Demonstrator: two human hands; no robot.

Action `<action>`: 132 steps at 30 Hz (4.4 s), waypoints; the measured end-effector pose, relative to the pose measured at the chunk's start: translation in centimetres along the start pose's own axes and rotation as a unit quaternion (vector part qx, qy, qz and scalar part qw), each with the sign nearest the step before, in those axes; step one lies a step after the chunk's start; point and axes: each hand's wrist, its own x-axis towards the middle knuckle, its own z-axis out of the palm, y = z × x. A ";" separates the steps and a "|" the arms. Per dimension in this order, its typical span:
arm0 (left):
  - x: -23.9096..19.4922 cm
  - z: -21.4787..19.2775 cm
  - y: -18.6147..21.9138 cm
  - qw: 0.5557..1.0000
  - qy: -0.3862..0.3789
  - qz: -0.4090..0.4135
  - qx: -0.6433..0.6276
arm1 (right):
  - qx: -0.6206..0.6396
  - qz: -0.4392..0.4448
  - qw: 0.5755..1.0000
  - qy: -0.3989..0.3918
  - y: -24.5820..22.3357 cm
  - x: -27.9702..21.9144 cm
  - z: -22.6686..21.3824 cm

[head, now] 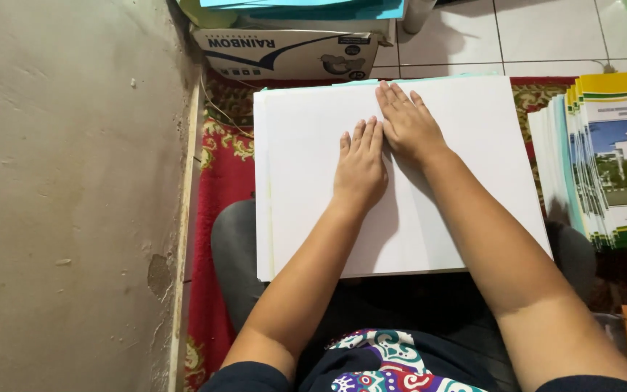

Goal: Manually folding printed booklets by placing them inside a cardstock guide and applying pressure with hands to create a crease.

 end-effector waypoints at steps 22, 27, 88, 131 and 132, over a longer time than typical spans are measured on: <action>-0.2 0.2 -0.1 0.999 0.039 0.007 0.000 | -0.003 0.007 0.997 -0.073 -7.0 -14.5 -2.6; 0.0 0.9 -0.4 0.999 0.040 0.011 0.012 | -0.004 0.031 0.999 -0.009 -3.8 -5.2 -1.4; -9.3 -6.4 8.1 0.970 -0.224 0.087 0.028 | 0.039 0.308 0.949 0.053 -2.5 -13.3 -3.2; 5.9 -0.3 3.1 0.987 -0.139 0.009 0.076 | 0.026 0.289 0.954 0.075 -3.1 -13.5 -3.7; 7.0 0.1 2.8 0.988 -0.138 0.006 0.074 | 0.025 0.286 0.955 0.074 -3.1 -13.4 -3.8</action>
